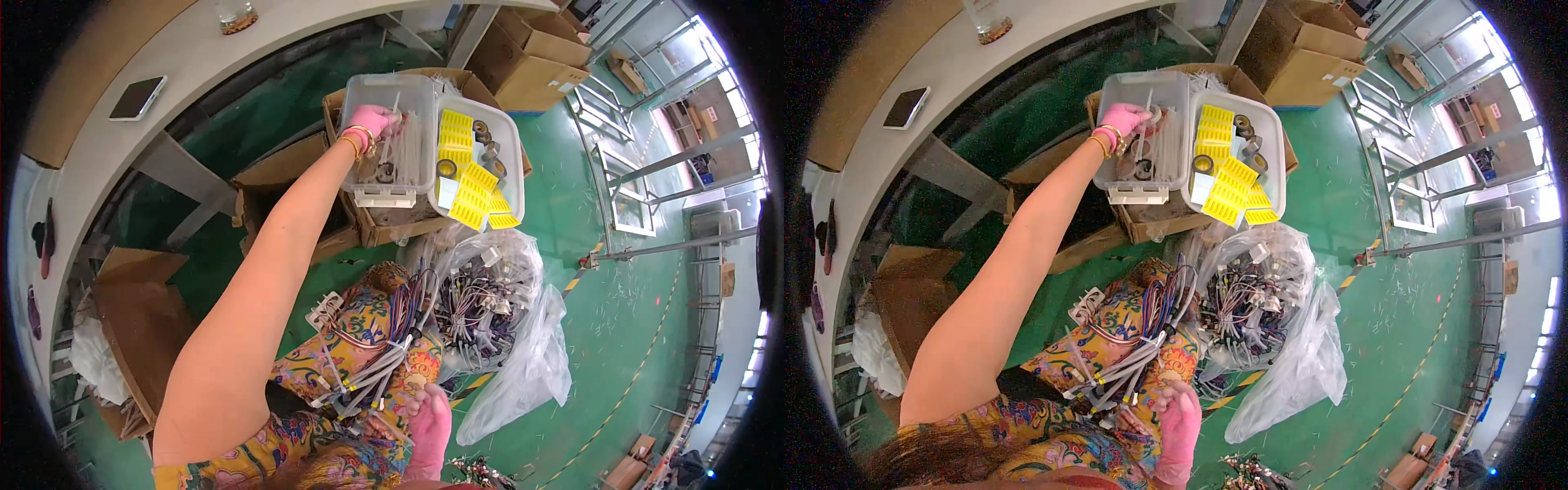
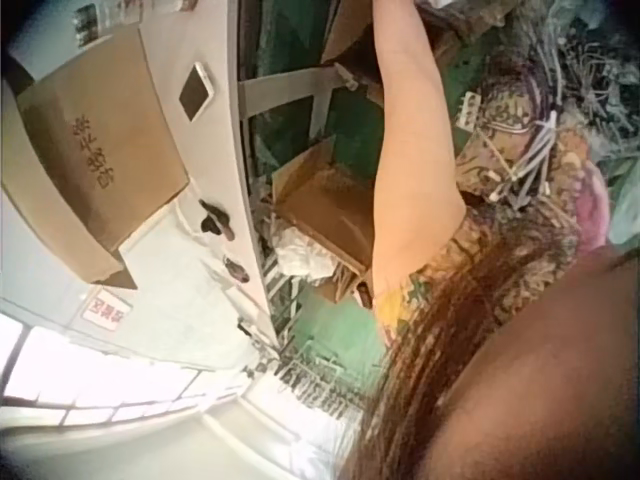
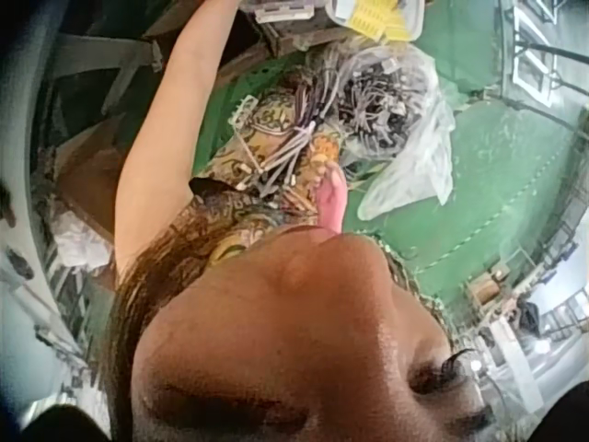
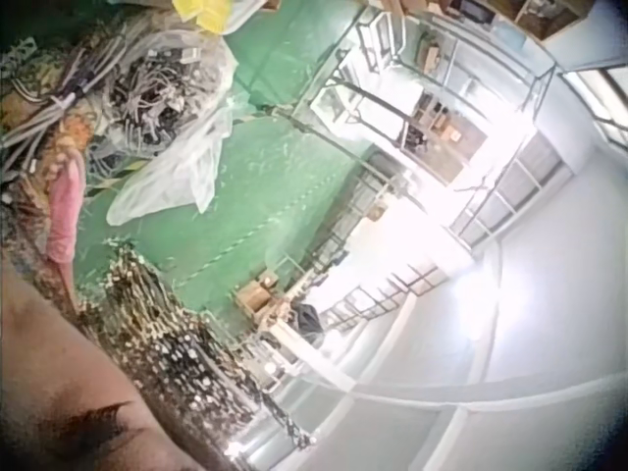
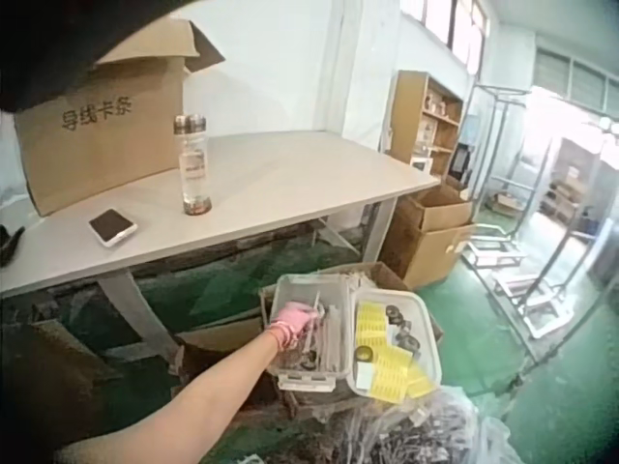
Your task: The recorder is organizing a bundle of wires, applying cable ties, and using a heat gun to secure components of a wire harness.
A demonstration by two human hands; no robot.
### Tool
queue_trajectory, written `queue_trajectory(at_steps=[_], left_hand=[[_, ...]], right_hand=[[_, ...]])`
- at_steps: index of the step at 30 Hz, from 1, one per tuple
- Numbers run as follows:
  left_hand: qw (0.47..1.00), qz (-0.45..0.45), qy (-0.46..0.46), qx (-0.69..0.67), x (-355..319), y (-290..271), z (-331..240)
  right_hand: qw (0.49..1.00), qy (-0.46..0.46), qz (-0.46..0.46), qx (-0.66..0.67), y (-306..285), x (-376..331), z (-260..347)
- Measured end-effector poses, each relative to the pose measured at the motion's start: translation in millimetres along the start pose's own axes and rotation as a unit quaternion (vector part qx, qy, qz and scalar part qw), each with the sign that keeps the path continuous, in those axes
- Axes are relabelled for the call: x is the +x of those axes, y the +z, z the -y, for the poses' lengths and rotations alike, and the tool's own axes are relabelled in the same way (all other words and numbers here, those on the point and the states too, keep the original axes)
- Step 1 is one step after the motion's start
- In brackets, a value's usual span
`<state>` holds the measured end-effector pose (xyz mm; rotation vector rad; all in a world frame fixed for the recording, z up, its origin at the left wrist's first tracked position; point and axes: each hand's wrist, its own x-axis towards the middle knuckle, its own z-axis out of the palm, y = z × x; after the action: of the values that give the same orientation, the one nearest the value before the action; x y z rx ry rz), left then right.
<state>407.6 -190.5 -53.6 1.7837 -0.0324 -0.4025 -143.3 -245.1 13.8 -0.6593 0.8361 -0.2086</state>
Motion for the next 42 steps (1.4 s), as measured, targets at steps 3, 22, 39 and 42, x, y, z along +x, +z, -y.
queue_trajectory(at_steps=[3,22,39,42], left_hand=[[0.998,-0.006,0.057,0.002,-1,-22,-8],[0.926,0.222,0.063,-0.299,-365,-47,-39],[0.884,0.467,-0.019,-0.015,-447,-93,-18],[0.918,0.364,-0.049,-0.149,-444,-107,4]], right_hand=[[1.0,0.003,0.022,0.0,7,-2,2],[0.913,-0.276,0.013,-0.301,113,-25,39],[0.832,-0.357,0.069,-0.418,86,-81,5],[0.786,-0.303,0.091,-0.531,56,-75,-27]])
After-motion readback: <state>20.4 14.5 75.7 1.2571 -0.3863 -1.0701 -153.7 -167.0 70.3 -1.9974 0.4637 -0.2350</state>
